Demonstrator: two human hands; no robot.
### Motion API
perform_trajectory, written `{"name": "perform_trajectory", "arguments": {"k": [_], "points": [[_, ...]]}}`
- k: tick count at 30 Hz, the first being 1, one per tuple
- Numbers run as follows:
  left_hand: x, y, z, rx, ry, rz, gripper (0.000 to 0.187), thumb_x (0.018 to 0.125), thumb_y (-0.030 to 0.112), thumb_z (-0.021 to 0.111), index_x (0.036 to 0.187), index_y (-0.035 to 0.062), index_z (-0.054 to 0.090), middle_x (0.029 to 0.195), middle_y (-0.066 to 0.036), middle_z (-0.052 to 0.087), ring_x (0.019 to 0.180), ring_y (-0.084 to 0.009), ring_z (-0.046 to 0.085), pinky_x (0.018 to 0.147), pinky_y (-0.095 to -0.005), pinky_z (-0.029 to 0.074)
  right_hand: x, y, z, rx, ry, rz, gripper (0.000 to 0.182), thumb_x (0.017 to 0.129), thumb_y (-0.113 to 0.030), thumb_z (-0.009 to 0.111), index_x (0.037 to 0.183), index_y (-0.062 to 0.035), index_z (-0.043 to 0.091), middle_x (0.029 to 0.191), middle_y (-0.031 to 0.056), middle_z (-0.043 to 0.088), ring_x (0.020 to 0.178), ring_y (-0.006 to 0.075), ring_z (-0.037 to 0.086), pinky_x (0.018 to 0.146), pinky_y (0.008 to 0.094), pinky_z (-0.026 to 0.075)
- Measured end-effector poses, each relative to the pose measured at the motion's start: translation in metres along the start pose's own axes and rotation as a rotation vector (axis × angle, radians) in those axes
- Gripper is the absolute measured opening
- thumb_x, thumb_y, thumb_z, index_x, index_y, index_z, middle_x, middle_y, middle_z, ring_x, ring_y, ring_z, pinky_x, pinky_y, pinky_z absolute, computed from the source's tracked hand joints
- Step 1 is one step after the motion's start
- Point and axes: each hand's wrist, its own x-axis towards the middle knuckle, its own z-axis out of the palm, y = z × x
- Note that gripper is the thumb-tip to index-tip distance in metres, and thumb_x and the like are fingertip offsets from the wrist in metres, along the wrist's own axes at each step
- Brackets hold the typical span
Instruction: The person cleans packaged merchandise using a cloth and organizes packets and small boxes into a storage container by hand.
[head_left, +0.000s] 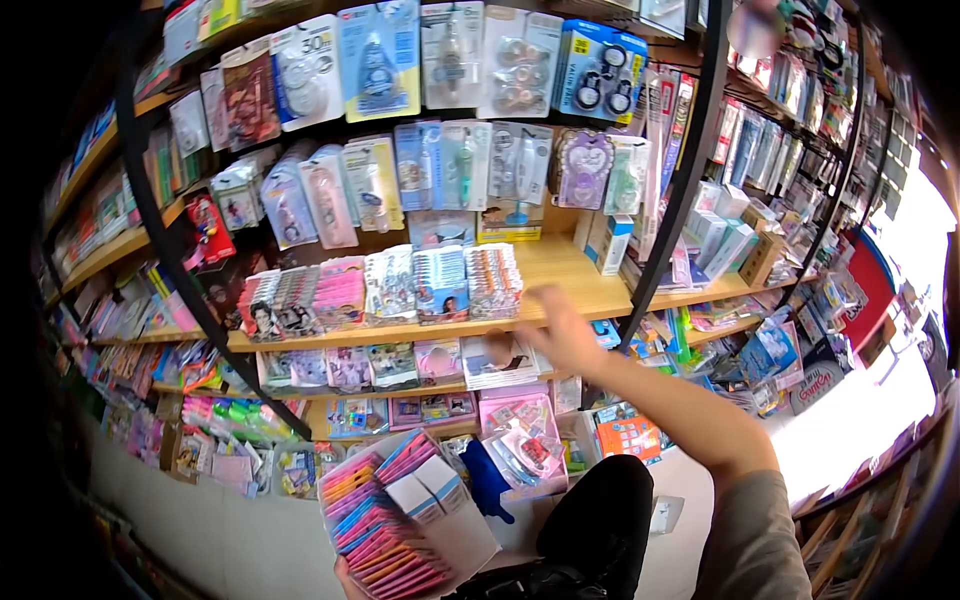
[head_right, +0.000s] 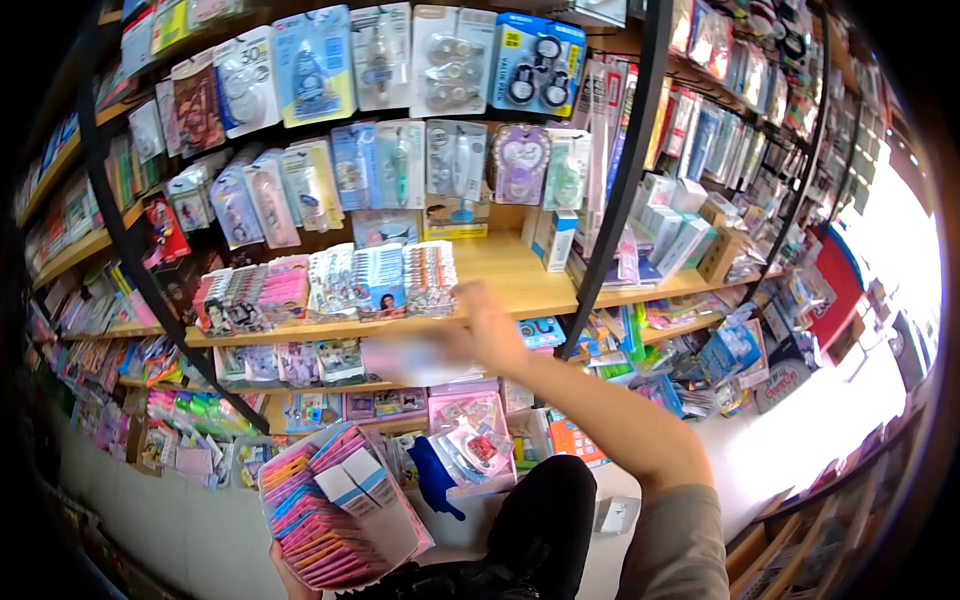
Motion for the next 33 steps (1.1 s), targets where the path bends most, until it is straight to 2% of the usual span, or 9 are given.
{"name": "perform_trajectory", "arguments": {"k": [3,8,11,15,16,19,20,23,33], "points": [[-0.001,0.005,0.006,-0.131,0.098,-0.071,0.040,0.090,0.025,0.034,0.112,-0.0053,0.050,0.102,-0.018,0.058,0.089,-0.0286,0.059,0.080,-0.0394,0.049,0.026,0.082,-0.015,-0.222,0.296,0.180,0.051,0.075,-0.022,0.065,0.111,0.0032,0.039,0.112,0.0238,0.043,0.105,0.0386,0.043,0.090,0.0418,0.037],[0.003,-0.001,0.002,-0.322,0.034,-0.136,0.041,0.089,0.026,0.035,0.110,-0.0054,0.051,0.100,-0.017,0.059,0.087,-0.0289,0.059,0.077,-0.0386,0.050,0.065,0.160,-0.039,-0.515,0.395,0.412,0.061,0.070,-0.021,0.068,0.113,0.0082,0.037,0.122,0.0278,0.035,0.113,0.0424,0.035,0.095,0.0448,0.032],[0.009,0.004,0.016,-0.330,0.124,-0.197,0.041,0.089,0.027,0.036,0.110,-0.0048,0.051,0.101,-0.017,0.058,0.088,-0.0290,0.059,0.078,-0.0387,0.050,0.084,0.178,-0.048,-0.832,0.217,0.271,0.065,0.069,-0.027,0.068,0.115,0.0089,0.037,0.126,0.0272,0.032,0.119,0.0390,0.031,0.098,0.0429,0.029],[0.023,0.006,0.028,-0.233,0.183,-0.210,0.043,0.088,0.030,0.036,0.111,-0.0041,0.050,0.102,-0.017,0.058,0.089,-0.0294,0.059,0.078,-0.0393,0.050,0.106,0.183,-0.051,-1.155,0.008,0.413,0.065,0.077,-0.042,0.058,0.118,0.0066,0.045,0.131,0.0215,0.032,0.119,0.0310,0.031,0.099,0.0410,0.026],[0.026,0.006,0.030,-0.221,0.189,-0.214,0.044,0.088,0.030,0.036,0.112,-0.0039,0.050,0.102,-0.017,0.058,0.089,-0.0295,0.059,0.079,-0.0394,0.050,0.111,0.186,-0.051,-1.255,-0.035,0.411,0.056,0.081,-0.045,0.052,0.116,-0.0011,0.052,0.124,0.0171,0.045,0.117,0.0306,0.035,0.097,0.0403,0.027],[0.034,0.006,0.033,-0.194,0.206,-0.221,0.045,0.087,0.032,0.036,0.113,-0.0033,0.049,0.103,-0.018,0.057,0.090,-0.0299,0.058,0.079,-0.0398,0.049,0.132,0.179,-0.061,-1.162,-0.293,0.560,0.046,0.083,-0.043,0.051,0.117,-0.0112,0.054,0.112,0.0121,0.056,0.112,0.0308,0.042,0.095,0.0420,0.029],[0.036,0.005,0.034,-0.185,0.210,-0.223,0.046,0.087,0.032,0.036,0.113,-0.0032,0.049,0.104,-0.018,0.057,0.090,-0.0300,0.058,0.079,-0.0400,0.049,0.138,0.200,-0.057,-1.102,-0.254,0.584,0.045,0.081,-0.045,0.052,0.116,-0.0176,0.054,0.102,0.0100,0.062,0.106,0.0306,0.049,0.091,0.0412,0.036],[0.041,0.004,0.033,-0.177,0.221,-0.222,0.047,0.086,0.034,0.036,0.114,-0.0026,0.048,0.105,-0.018,0.057,0.091,-0.0303,0.058,0.080,-0.0404,0.049,0.140,0.236,-0.054,-0.615,0.161,0.658,0.046,0.079,-0.046,0.053,0.114,-0.0174,0.054,0.114,0.0113,0.055,0.104,0.0259,0.052,0.085,0.0392,0.041],[0.048,-0.001,0.029,-0.167,0.204,-0.222,0.053,0.084,0.040,0.036,0.116,-0.0009,0.047,0.108,-0.018,0.055,0.093,-0.0314,0.057,0.082,-0.0419,0.048,0.132,0.220,-0.038,-0.876,0.354,-0.039,0.049,0.069,-0.025,0.065,0.113,-0.0092,0.050,0.108,0.0144,0.055,0.095,0.0332,0.053,0.079,0.0406,0.044]]}}
